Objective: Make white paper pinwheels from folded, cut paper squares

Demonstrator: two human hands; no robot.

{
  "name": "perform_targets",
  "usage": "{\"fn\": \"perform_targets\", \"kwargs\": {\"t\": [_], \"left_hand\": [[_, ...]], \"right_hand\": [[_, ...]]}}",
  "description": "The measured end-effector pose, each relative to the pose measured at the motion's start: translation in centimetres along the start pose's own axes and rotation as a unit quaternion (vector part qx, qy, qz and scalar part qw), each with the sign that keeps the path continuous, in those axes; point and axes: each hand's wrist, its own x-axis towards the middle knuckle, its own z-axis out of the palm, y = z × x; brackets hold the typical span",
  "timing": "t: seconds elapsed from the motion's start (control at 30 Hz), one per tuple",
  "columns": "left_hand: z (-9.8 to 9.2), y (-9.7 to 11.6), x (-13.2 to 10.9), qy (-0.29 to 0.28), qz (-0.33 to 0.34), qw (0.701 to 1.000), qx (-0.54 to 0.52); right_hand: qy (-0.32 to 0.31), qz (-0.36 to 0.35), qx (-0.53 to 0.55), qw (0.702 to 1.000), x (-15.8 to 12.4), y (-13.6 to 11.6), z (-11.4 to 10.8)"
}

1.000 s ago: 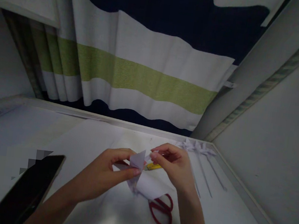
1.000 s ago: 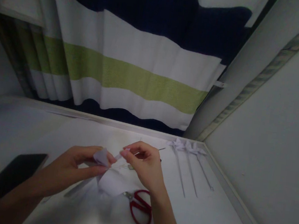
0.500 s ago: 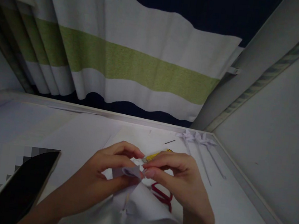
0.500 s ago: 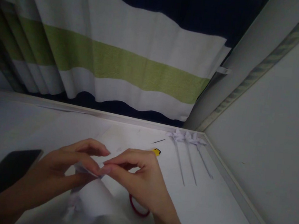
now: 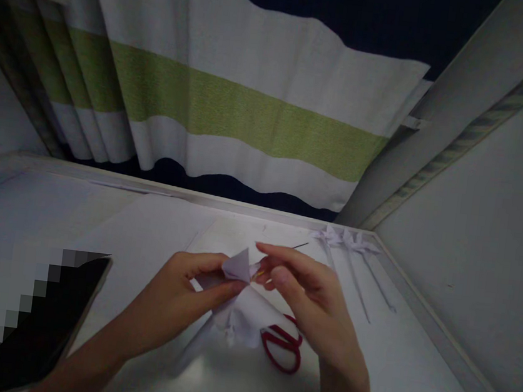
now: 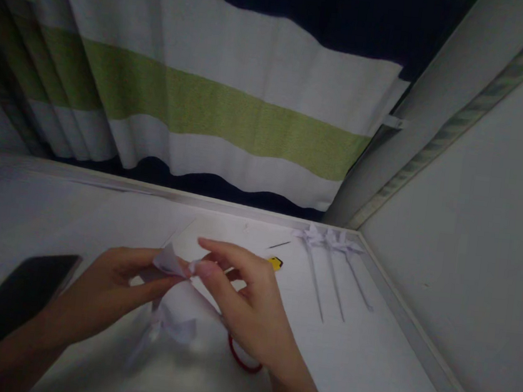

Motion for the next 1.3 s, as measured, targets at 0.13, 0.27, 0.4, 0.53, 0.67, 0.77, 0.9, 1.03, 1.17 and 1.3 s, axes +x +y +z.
{"fn": "perform_targets", "kwargs": {"t": [0.13,0.27,0.4,0.53,0.67,0.77,0.9,1.03,1.17,1.3], "left_hand": [[-0.4,0.0,-0.3,0.047,-0.005,0.999,-0.013],[-0.7,0.5,-0.8,0.071,0.014,0.997,0.019],[-0.5,0.9,-1.4,0.082,0.036,0.992,0.084],[-0.3,1.1,-1.9,0.094,0.055,0.988,0.108],[-0.1,1.2,-2.1,0.1,0.084,0.984,0.121],[-0.1,1.2,-2.1,0.1,0.093,0.983,0.122],[0.0,1.0,-2.3,0.119,0.096,0.978,0.14],[0.0,0.9,-2.3,0.123,0.09,0.976,0.156],[-0.1,1.1,-2.3,0.117,0.081,0.978,0.155],[-0.2,1.2,-2.4,0.106,0.079,0.98,0.147]], "right_hand": [[0.047,-0.192,-0.144,0.969,-1.0,-0.6,-0.9],[-0.045,-0.285,-0.267,0.92,-1.4,-1.3,-0.9],[-0.052,-0.311,-0.307,0.898,-1.1,-1.4,0.1],[-0.054,-0.24,-0.242,0.939,-0.9,-1.4,0.8],[-0.07,-0.197,-0.198,0.958,-1.0,-1.4,0.7],[-0.067,-0.22,-0.192,0.954,-1.0,-1.3,0.5],[-0.051,-0.293,-0.22,0.929,-1.0,-1.0,0.3],[-0.03,-0.307,-0.24,0.92,-1.1,-0.8,0.4],[-0.03,-0.326,-0.249,0.912,-1.0,-0.7,0.4],[-0.028,-0.328,-0.242,0.913,-0.8,-0.7,0.3]]}}
